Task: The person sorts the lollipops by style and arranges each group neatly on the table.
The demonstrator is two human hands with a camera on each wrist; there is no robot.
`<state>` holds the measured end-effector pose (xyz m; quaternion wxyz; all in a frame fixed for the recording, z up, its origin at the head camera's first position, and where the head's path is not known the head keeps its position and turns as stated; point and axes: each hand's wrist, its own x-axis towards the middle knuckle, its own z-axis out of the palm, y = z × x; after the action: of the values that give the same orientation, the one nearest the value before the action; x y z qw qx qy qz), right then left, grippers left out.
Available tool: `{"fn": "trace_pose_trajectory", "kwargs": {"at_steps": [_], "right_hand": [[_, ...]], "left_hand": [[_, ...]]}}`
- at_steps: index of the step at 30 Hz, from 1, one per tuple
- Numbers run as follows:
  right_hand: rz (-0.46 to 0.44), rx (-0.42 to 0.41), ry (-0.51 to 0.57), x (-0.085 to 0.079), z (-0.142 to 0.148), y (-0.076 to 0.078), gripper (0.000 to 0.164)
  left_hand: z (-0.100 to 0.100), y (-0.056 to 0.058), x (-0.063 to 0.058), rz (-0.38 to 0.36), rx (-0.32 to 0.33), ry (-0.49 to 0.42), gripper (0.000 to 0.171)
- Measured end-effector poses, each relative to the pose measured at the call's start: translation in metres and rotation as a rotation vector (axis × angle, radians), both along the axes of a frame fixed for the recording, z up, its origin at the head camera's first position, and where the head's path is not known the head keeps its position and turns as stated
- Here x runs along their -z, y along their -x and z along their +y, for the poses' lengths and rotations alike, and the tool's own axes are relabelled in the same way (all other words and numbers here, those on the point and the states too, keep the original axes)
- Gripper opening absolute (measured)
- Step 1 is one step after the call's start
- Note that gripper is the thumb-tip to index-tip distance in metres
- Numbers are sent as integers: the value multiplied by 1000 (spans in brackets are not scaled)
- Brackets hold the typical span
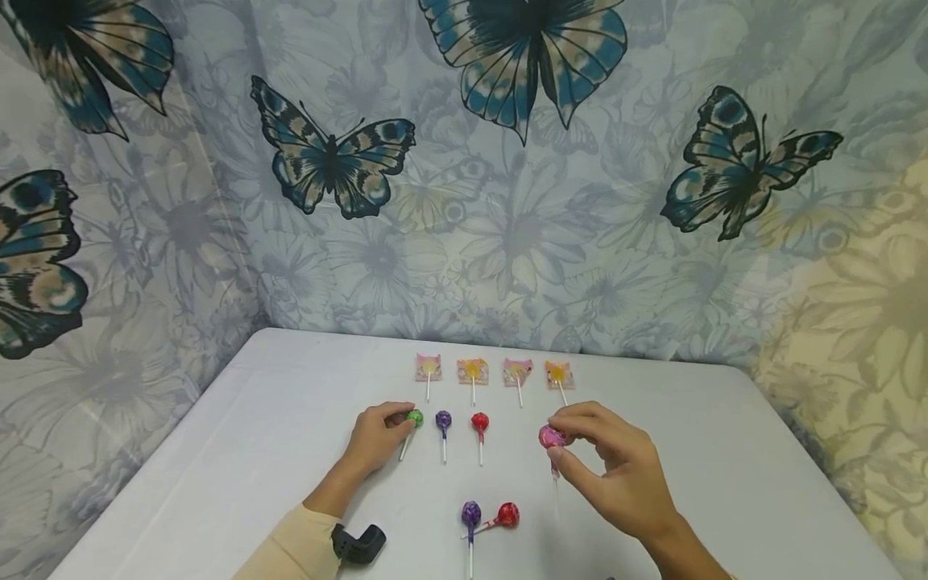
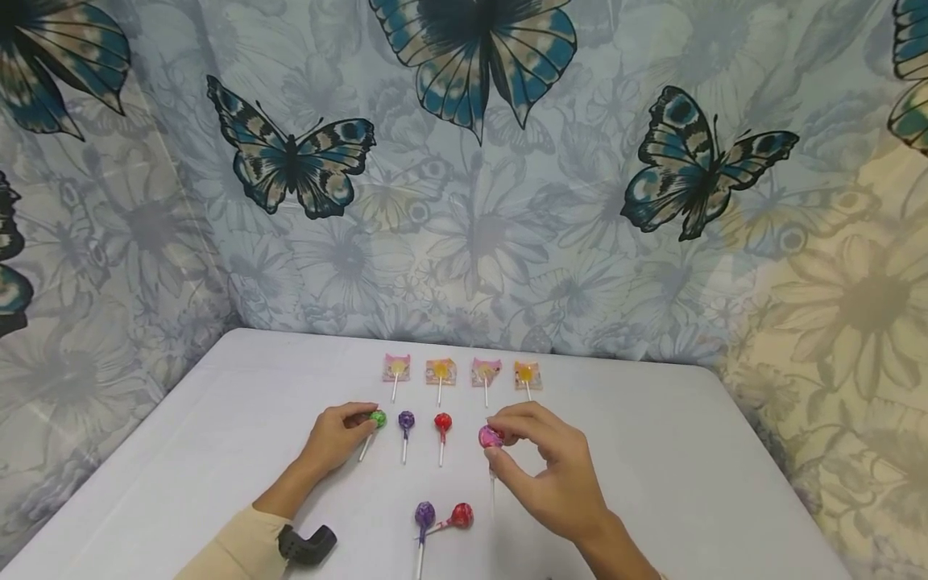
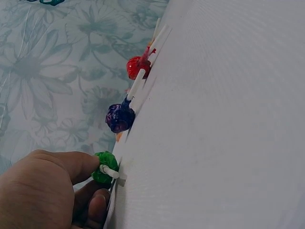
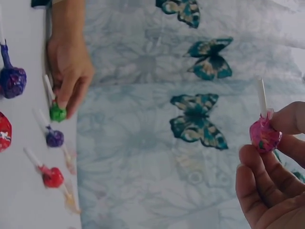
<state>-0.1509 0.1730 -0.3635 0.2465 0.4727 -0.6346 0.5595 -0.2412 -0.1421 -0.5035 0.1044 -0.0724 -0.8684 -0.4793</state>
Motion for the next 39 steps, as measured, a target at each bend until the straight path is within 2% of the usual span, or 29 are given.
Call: {"fn": "trace_pose_trajectory", "kwargs": {"at_steps": [7,16,21,26,34,39], "right_hand": [[-30,60,-20,10,0,28,43],[-87,94,-56,26,-3,47,39],[-125,151,-90,34,-2,58,36],[-165,202,-113,36,-3,61,33],[-204,324,-175,26,-12,54,25],[-257,336,-204,33,-13,60,23]], "left_hand": [[-2,2,-2,7,-9,-14,26],[-5,-1,-1,-15,-14,-5,26],[-3,-1,-3,3,-5,-10,26],[1,-1,-4,-8,0,-14,26],[2,-2,-5,-4,4,-13,26],[2,-1,-4,-5,-1,-7,26]]}}
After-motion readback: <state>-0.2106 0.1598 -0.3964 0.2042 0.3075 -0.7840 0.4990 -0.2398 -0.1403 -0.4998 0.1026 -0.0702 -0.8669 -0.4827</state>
